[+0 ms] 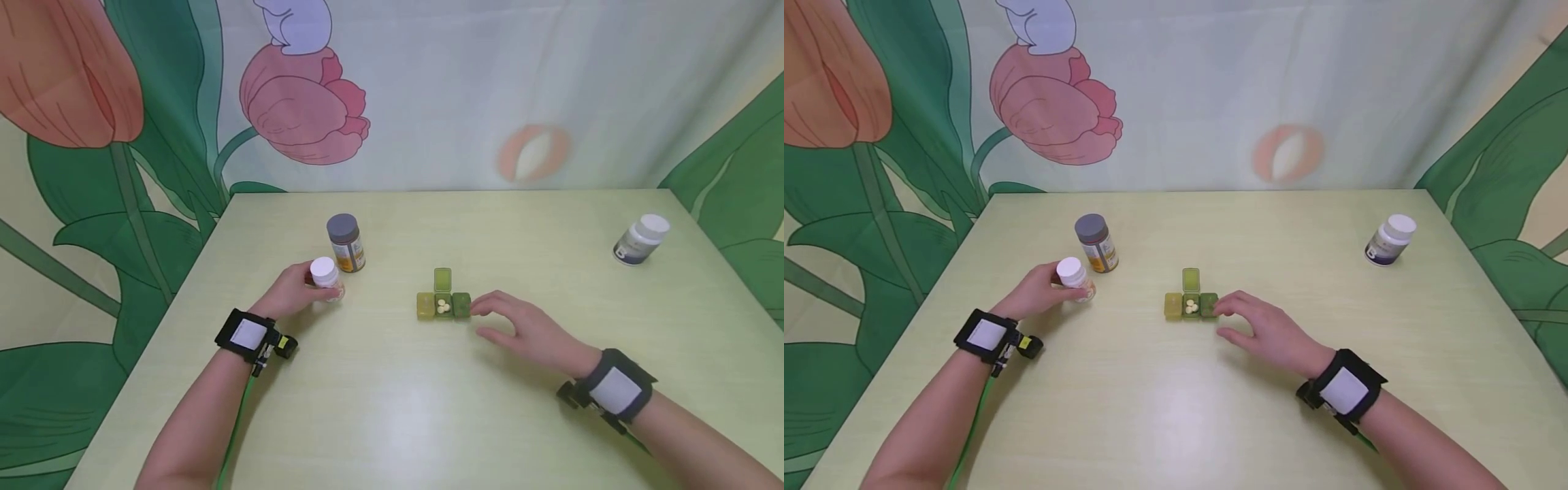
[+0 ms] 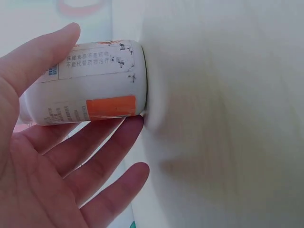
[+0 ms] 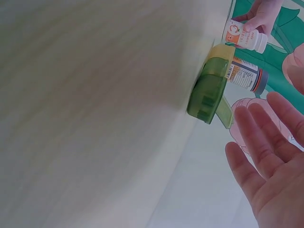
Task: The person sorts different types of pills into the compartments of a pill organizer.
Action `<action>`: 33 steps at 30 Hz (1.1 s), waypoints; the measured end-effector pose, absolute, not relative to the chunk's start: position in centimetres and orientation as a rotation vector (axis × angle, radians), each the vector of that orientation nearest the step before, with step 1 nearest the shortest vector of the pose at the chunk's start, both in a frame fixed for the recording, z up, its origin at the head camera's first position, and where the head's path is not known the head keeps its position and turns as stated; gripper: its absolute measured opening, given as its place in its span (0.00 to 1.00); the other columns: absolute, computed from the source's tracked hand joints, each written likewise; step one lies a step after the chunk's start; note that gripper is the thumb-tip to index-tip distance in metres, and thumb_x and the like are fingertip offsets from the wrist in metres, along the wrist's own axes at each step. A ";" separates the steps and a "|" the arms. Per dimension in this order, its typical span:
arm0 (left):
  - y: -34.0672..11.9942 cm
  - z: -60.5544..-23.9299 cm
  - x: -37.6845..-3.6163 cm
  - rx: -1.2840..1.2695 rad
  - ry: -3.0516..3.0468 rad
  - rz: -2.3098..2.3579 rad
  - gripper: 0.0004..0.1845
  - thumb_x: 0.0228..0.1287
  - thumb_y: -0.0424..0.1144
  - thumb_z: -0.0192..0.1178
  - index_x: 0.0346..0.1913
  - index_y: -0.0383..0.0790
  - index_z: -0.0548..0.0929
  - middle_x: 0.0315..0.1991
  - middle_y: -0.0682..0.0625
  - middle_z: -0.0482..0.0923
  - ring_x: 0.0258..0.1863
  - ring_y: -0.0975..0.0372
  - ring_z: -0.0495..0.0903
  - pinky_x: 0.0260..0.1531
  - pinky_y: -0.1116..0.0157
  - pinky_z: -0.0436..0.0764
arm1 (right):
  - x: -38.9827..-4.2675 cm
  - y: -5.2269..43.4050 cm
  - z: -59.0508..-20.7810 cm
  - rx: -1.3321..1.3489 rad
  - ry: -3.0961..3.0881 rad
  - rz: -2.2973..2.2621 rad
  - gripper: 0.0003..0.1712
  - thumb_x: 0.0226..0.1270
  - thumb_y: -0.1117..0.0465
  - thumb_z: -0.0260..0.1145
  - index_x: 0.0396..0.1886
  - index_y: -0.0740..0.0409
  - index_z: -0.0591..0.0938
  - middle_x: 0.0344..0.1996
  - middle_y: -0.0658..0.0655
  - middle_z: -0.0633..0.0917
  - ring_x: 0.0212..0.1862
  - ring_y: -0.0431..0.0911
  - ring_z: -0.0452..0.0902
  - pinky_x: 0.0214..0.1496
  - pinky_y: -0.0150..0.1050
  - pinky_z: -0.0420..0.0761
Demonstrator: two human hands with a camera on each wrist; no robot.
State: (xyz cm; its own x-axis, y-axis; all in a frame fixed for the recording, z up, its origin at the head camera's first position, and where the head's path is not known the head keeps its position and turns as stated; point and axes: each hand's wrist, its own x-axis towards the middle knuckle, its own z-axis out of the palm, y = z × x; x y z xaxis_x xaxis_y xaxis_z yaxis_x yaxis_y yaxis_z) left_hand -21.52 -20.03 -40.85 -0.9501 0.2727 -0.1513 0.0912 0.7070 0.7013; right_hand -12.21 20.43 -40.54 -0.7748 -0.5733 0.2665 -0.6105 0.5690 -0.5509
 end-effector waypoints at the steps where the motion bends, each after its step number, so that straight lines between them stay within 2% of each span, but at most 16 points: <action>1: -20.1 -40.8 -21.6 0.286 2.677 1.076 0.35 0.56 0.46 0.72 0.62 0.31 0.71 0.53 0.38 0.77 0.50 0.49 0.75 0.51 0.51 0.73 | -12.3 20.5 -40.5 1.023 -2.738 0.995 0.16 0.63 0.64 0.70 0.51 0.58 0.80 0.51 0.50 0.80 0.55 0.46 0.76 0.56 0.47 0.76; 3: -20.1 -40.6 -21.5 0.258 2.708 1.073 0.42 0.55 0.48 0.73 0.67 0.33 0.66 0.59 0.37 0.72 0.55 0.47 0.72 0.53 0.48 0.72 | -12.5 20.6 -40.5 1.003 -2.746 1.001 0.17 0.63 0.64 0.70 0.51 0.59 0.80 0.50 0.51 0.80 0.53 0.46 0.76 0.55 0.48 0.76; 6: -19.8 -39.3 -20.5 0.243 2.853 1.087 0.51 0.52 0.50 0.74 0.73 0.38 0.56 0.69 0.37 0.60 0.65 0.46 0.62 0.58 0.43 0.67 | -13.2 20.8 -40.4 0.972 -2.737 1.005 0.19 0.63 0.64 0.69 0.53 0.59 0.78 0.49 0.53 0.81 0.51 0.47 0.77 0.52 0.50 0.77; 9: -18.6 -37.3 -18.9 0.418 3.071 1.149 0.52 0.51 0.47 0.75 0.74 0.39 0.55 0.73 0.39 0.52 0.70 0.46 0.54 0.60 0.40 0.63 | -14.3 20.8 -40.0 0.935 -2.738 0.998 0.21 0.64 0.64 0.69 0.55 0.60 0.76 0.49 0.58 0.81 0.50 0.49 0.78 0.50 0.53 0.77; 11: -17.1 -36.3 -17.9 0.646 3.152 1.153 0.46 0.54 0.45 0.74 0.72 0.38 0.59 0.72 0.41 0.56 0.69 0.48 0.57 0.61 0.42 0.64 | -15.2 20.6 -39.5 0.910 -2.760 0.989 0.22 0.65 0.64 0.68 0.57 0.62 0.75 0.51 0.60 0.80 0.50 0.51 0.78 0.50 0.54 0.76; 13: -15.1 -35.9 -17.3 0.874 3.127 1.119 0.40 0.57 0.43 0.72 0.69 0.37 0.64 0.68 0.42 0.63 0.66 0.51 0.63 0.59 0.47 0.68 | -16.2 20.3 -39.1 0.889 -2.792 0.975 0.23 0.65 0.62 0.68 0.58 0.63 0.74 0.52 0.61 0.79 0.51 0.52 0.78 0.51 0.54 0.76; 16: -12.1 -36.7 -17.3 1.043 2.958 0.949 0.34 0.62 0.48 0.67 0.67 0.39 0.68 0.63 0.44 0.70 0.60 0.53 0.72 0.55 0.54 0.74 | -17.8 19.5 -38.8 0.877 -2.848 0.947 0.25 0.67 0.60 0.67 0.60 0.65 0.73 0.54 0.62 0.78 0.52 0.53 0.77 0.53 0.52 0.75; 21: -8.3 -39.4 -18.1 1.068 2.757 0.531 0.36 0.63 0.56 0.63 0.68 0.41 0.69 0.61 0.45 0.74 0.57 0.55 0.75 0.47 0.57 0.79 | -19.8 17.7 -38.8 0.870 -2.964 0.924 0.29 0.68 0.56 0.66 0.63 0.66 0.71 0.54 0.65 0.78 0.53 0.55 0.76 0.54 0.52 0.74; 25: -6.8 -40.7 -18.9 1.095 2.744 0.322 0.37 0.60 0.60 0.64 0.66 0.40 0.71 0.56 0.45 0.78 0.52 0.57 0.79 0.42 0.58 0.80 | -21.0 16.5 -39.0 0.891 -3.038 0.892 0.27 0.68 0.55 0.65 0.62 0.66 0.73 0.51 0.62 0.81 0.50 0.53 0.77 0.51 0.50 0.76; 29: -6.2 -41.0 -19.4 1.122 2.760 0.265 0.34 0.59 0.59 0.65 0.61 0.41 0.76 0.49 0.48 0.81 0.44 0.60 0.80 0.37 0.61 0.80 | -21.7 15.7 -39.2 0.970 -3.035 0.851 0.19 0.69 0.57 0.64 0.53 0.65 0.79 0.41 0.56 0.83 0.43 0.49 0.78 0.46 0.45 0.78; 33: -6.0 -40.7 -19.6 1.140 2.768 0.280 0.29 0.61 0.57 0.65 0.58 0.42 0.78 0.46 0.50 0.80 0.41 0.61 0.79 0.35 0.62 0.79 | -21.8 15.5 -39.2 1.014 -2.972 0.861 0.08 0.69 0.62 0.64 0.44 0.61 0.82 0.34 0.50 0.83 0.37 0.44 0.77 0.42 0.42 0.78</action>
State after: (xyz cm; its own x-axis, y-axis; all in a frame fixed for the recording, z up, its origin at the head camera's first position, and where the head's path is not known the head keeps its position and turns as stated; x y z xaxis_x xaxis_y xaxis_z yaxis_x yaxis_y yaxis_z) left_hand -19.60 -6.02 -40.74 -0.7044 0.7077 -0.0539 0.6827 0.6963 0.2216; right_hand -21.81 15.50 -39.18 -0.8000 -0.5971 0.0596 -0.5364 0.6671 -0.5170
